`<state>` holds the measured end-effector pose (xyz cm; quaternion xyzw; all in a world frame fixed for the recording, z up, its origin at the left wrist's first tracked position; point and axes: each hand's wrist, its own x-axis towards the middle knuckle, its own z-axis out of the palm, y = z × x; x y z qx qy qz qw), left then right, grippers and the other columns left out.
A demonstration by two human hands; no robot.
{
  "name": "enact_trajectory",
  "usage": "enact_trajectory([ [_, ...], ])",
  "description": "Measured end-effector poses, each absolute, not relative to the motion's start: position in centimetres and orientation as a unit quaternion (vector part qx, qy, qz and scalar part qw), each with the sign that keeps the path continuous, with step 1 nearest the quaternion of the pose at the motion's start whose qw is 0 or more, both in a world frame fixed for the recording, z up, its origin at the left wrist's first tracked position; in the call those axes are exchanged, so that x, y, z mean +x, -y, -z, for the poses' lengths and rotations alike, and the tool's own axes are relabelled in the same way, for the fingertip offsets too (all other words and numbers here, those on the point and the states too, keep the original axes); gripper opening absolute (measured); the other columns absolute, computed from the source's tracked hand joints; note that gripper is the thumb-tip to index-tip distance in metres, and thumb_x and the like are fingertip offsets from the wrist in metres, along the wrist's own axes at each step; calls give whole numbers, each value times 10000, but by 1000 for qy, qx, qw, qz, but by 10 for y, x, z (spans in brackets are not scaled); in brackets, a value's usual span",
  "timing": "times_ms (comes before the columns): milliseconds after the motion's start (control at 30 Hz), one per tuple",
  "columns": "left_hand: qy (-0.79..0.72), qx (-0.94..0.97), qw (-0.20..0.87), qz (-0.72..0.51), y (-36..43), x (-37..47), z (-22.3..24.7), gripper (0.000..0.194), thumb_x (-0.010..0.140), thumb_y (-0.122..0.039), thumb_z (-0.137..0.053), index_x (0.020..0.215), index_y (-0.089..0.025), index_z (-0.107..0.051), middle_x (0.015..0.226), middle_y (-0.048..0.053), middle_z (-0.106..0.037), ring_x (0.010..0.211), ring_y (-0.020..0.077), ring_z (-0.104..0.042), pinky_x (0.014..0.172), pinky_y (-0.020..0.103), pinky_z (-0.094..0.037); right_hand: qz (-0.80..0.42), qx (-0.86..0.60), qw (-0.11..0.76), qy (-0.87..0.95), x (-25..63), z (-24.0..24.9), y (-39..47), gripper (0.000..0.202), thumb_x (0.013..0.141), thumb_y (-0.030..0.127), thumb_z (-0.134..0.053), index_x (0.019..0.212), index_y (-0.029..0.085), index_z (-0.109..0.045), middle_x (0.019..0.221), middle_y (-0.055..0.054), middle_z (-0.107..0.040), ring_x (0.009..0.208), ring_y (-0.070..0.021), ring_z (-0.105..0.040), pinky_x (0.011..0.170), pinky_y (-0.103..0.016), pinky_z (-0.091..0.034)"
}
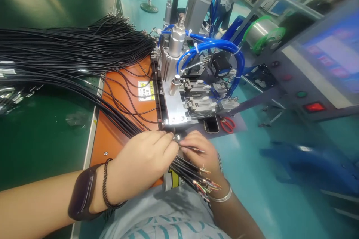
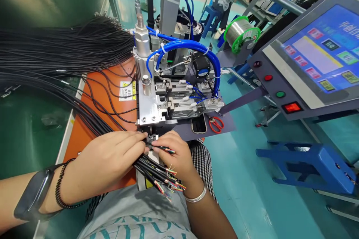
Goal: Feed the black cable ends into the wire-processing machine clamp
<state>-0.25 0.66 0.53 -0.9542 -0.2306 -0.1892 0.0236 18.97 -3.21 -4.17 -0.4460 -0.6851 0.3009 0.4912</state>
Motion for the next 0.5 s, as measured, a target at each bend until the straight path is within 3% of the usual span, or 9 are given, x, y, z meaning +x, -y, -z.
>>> enact_trajectory([
  [100,225,-954,-9,197,-4,0,0,181,828,-96,-460,968,-117,-574,947,102,-673,876,239,-646,747,386,-562,-285,-457,473,698,181,37,30,92,837,159,-634,860,220,-699,791,-28,-686,767,-161,-586,717,-323,-474],
  [267,267,-945,-4,189,-11,-3,5,264,803,-75,-422,1032,-106,-551,717,45,-619,617,212,-599,523,354,-503,-296,-522,485,635,176,32,30,47,791,179,-689,818,217,-688,777,-15,-664,744,-154,-584,702,-300,-475],
  [367,270,-949,-8,161,-15,-5,2,216,796,-84,-458,965,-159,-570,714,23,-603,624,213,-587,531,352,-484,-293,-538,518,597,180,35,34,95,808,180,-660,888,228,-680,835,-26,-642,785,-159,-587,693,-293,-478],
  [500,297,-948,-59,94,-16,-3,-1,246,739,-51,-502,936,-178,-579,793,27,-624,718,217,-611,601,347,-494,-262,-560,535,577,183,35,37,89,824,157,-626,836,222,-686,786,-23,-636,757,-153,-585,695,-292,-481],
])
